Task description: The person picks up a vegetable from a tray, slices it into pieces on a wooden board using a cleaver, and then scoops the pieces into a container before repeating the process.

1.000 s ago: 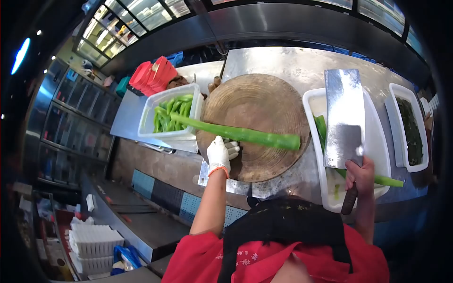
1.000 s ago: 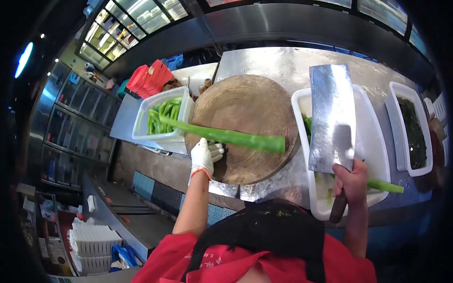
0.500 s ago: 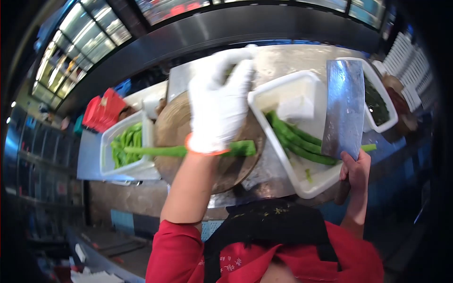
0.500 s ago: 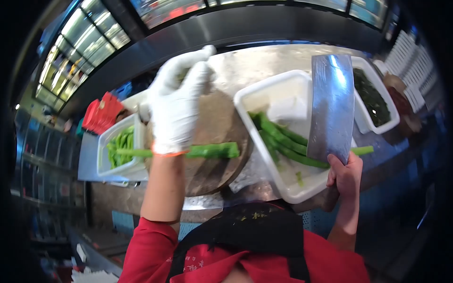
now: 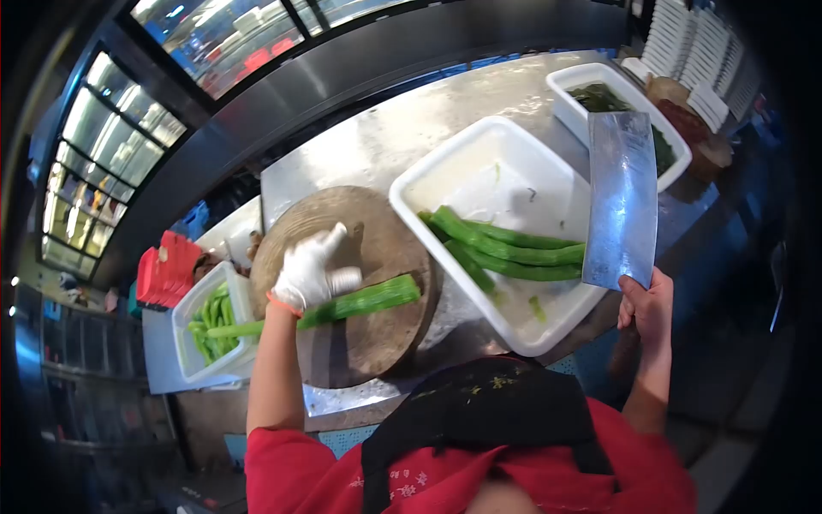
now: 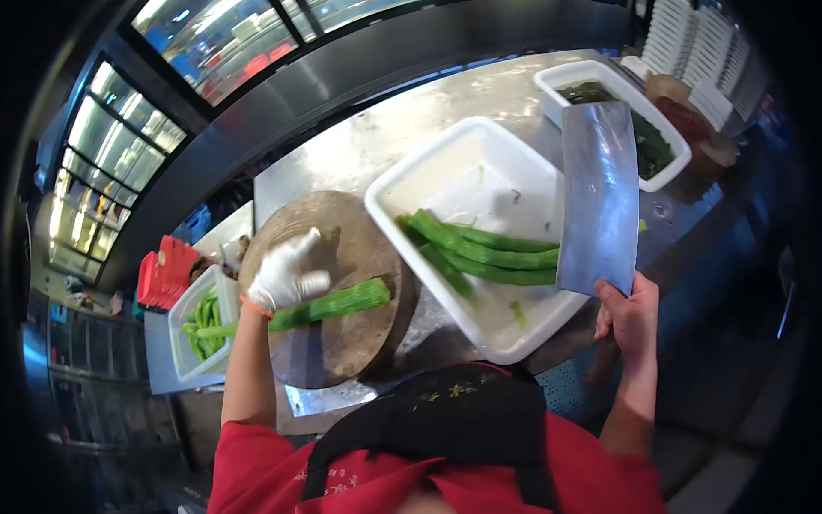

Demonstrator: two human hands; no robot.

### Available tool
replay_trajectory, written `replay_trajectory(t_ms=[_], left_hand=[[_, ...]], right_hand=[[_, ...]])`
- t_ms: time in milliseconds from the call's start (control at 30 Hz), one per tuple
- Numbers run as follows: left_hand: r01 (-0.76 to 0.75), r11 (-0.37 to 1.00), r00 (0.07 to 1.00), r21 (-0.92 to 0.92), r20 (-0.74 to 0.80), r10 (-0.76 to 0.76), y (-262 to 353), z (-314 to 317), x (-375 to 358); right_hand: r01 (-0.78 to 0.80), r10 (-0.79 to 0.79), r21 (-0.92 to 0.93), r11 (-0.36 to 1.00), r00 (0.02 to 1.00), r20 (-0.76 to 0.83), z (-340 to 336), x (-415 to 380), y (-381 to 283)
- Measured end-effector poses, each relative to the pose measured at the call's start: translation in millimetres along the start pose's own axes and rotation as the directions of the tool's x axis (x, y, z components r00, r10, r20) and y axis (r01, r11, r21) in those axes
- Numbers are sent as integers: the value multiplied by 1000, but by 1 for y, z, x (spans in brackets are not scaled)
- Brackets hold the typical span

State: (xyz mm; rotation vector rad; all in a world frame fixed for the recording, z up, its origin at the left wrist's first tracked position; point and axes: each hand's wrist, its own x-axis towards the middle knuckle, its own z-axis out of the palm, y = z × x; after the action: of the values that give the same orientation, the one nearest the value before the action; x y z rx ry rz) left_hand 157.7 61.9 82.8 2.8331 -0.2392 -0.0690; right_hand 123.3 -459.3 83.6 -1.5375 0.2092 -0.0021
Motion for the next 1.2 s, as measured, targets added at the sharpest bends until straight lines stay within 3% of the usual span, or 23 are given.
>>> replay_trajectory(t_ms=[33, 67, 100, 167, 233, 367, 433, 467, 500, 567, 633, 700, 767, 800, 933, 1000, 1133, 1200], left_hand=[[-21, 994, 998, 112, 61, 14, -11, 8, -25], [6, 994, 981, 105, 194, -27, -16, 18, -44], [-75, 956, 996, 284, 74, 56, -5, 30, -63], [108, 972, 994, 209, 0, -111, 1, 47, -83], [115, 957, 988, 265, -132, -82, 13, 53, -98], [306, 924, 944, 228, -201, -263, 17, 60, -125], [391, 901, 911, 187, -219, -350, 17, 62, -131], [353, 907, 914, 228, -290, -283, 18, 58, -128], [314, 909, 911, 274, -355, -208, 20, 57, -126], [367, 905, 886, 216, -377, -270, 25, 63, -124], [329, 941, 806, 74, -542, -239, 32, 72, -122], [286, 957, 693, -49, -679, -242, 46, 84, -116], [281, 946, 568, -164, -766, -302, 50, 91, -106], [287, 941, 557, -178, -768, -315, 50, 91, -103], [295, 936, 539, -193, -775, -330, 44, 90, -93], [279, 942, 536, -189, -783, -316, 43, 90, -92], [292, 935, 547, -202, -767, -337, 43, 90, -92], [307, 924, 554, -229, -747, -369, 43, 92, -92]], right_hand=[[-10, 9, 9, 1000, 1000, 29, 11, 5, -3], [-13, 19, -60, 998, 995, 100, 23, 11, -7], [-7, 30, -133, 991, 985, 170, 37, 17, -11], [4, 42, -157, 988, 957, 288, 68, 29, -18], [20, 64, -166, 986, 870, 489, 108, 37, -28], [103, 113, -266, 958, 719, 686, 175, 52, -33], [463, 2, -307, 832, 550, 835, 207, 62, -33], [626, -61, -272, 731, 456, 888, 223, 62, -41], [634, -54, -267, 726, 439, 897, 237, 66, -44], [861, 12, -228, 454, 250, 968, 259, 77, -48], [896, 55, -196, 399, 190, 980, 275, 84, -61], [965, 144, -86, 249, 51, 988, 288, 90, -71], [976, 223, -76, 205, 29, 974, 299, 93, -78], [984, 290, -66, 167, 15, 957, 304, 94, -83], [996, 524, -79, 38, 48, 851, 323, 87, -105], [981, 615, -193, 12, 145, 775, 329, 83, -116], [974, 688, -226, 7, 160, 708, 338, 88, -116], [979, 636, -197, 42, 126, 761, 338, 92, -102]])
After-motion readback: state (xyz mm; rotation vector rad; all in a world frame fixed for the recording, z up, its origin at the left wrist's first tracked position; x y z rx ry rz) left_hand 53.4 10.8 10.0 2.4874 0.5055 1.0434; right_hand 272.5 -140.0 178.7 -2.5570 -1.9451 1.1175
